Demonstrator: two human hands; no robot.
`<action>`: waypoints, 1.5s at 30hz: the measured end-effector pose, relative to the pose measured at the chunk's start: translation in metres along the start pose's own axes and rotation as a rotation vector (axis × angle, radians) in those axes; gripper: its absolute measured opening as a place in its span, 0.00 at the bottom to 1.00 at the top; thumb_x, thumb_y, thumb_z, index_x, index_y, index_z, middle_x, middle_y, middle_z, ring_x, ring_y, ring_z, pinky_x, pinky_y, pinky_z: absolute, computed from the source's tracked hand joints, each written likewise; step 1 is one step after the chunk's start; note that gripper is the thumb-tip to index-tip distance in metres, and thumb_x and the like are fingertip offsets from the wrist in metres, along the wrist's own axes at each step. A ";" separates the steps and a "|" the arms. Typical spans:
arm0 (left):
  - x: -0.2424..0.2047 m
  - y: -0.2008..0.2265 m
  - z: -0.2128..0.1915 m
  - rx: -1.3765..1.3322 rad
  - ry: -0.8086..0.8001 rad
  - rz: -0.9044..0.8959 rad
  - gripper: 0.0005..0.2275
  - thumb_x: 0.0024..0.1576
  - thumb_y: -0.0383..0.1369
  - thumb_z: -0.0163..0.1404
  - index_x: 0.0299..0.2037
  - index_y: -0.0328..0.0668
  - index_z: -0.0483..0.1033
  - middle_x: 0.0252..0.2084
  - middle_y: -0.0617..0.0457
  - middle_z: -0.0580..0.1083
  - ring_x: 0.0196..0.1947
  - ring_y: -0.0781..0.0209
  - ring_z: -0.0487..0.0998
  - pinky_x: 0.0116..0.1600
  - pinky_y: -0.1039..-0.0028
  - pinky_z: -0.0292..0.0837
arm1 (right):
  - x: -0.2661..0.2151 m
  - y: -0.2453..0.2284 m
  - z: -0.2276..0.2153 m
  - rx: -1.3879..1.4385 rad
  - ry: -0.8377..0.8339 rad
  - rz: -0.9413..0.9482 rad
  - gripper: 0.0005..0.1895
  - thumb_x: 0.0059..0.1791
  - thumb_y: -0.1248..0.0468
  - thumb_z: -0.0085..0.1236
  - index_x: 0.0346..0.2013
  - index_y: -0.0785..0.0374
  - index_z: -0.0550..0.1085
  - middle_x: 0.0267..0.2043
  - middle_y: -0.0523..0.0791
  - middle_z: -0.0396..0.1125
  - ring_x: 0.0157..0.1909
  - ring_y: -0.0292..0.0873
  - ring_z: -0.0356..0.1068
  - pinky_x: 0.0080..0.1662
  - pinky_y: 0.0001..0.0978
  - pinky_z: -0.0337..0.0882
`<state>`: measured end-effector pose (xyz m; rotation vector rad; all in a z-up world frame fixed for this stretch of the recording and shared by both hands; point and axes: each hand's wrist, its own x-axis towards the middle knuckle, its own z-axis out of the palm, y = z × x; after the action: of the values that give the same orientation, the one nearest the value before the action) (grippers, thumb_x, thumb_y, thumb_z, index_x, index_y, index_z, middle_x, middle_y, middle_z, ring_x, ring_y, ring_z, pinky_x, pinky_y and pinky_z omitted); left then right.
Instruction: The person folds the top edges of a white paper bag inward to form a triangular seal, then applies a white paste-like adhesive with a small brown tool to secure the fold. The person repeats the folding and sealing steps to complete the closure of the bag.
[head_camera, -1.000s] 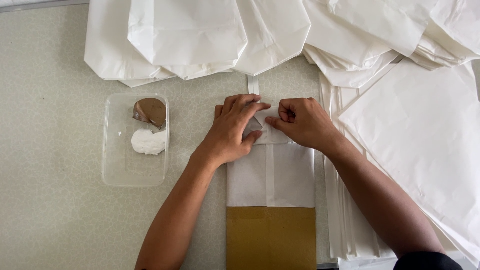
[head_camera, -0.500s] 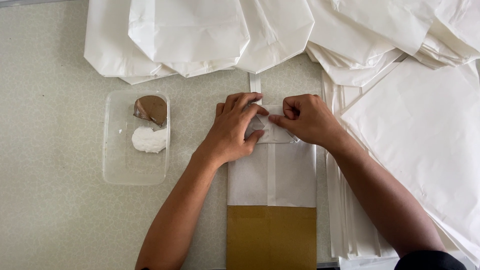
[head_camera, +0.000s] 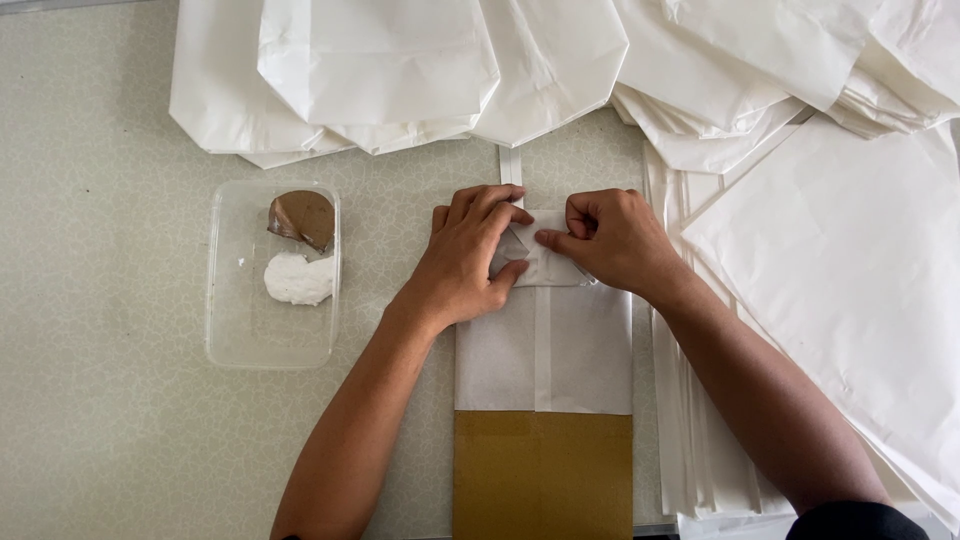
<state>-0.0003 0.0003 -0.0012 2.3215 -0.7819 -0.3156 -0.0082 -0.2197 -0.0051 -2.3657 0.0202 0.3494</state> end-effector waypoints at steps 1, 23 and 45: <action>0.000 0.000 0.000 0.000 0.000 0.000 0.18 0.54 0.32 0.58 0.55 0.46 0.71 0.64 0.49 0.64 0.67 0.45 0.59 0.61 0.56 0.56 | 0.002 0.002 0.001 0.000 0.000 0.000 0.23 0.45 0.55 0.68 0.16 0.60 0.65 0.12 0.47 0.58 0.20 0.48 0.60 0.31 0.37 0.62; -0.001 -0.018 0.012 -0.066 0.141 0.065 0.21 0.50 0.34 0.63 0.53 0.52 0.72 0.60 0.55 0.70 0.65 0.51 0.63 0.59 0.60 0.58 | -0.020 -0.039 -0.024 0.254 -0.194 -0.120 0.02 0.44 0.70 0.66 0.30 0.64 0.84 0.23 0.51 0.78 0.27 0.41 0.77 0.34 0.34 0.77; 0.037 -0.063 0.101 0.208 0.799 0.226 0.27 0.60 0.65 0.23 0.40 0.65 0.72 0.51 0.72 0.68 0.53 0.69 0.71 0.44 0.71 0.62 | 0.082 -0.188 0.125 -0.604 0.093 -0.632 0.25 0.43 0.55 0.74 0.50 0.58 0.74 0.37 0.45 0.67 0.35 0.46 0.75 0.34 0.38 0.79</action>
<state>0.0161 -0.0363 -0.1195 2.2248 -0.6608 0.7823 0.0612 0.0093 0.0128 -2.7986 -0.8778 -0.0833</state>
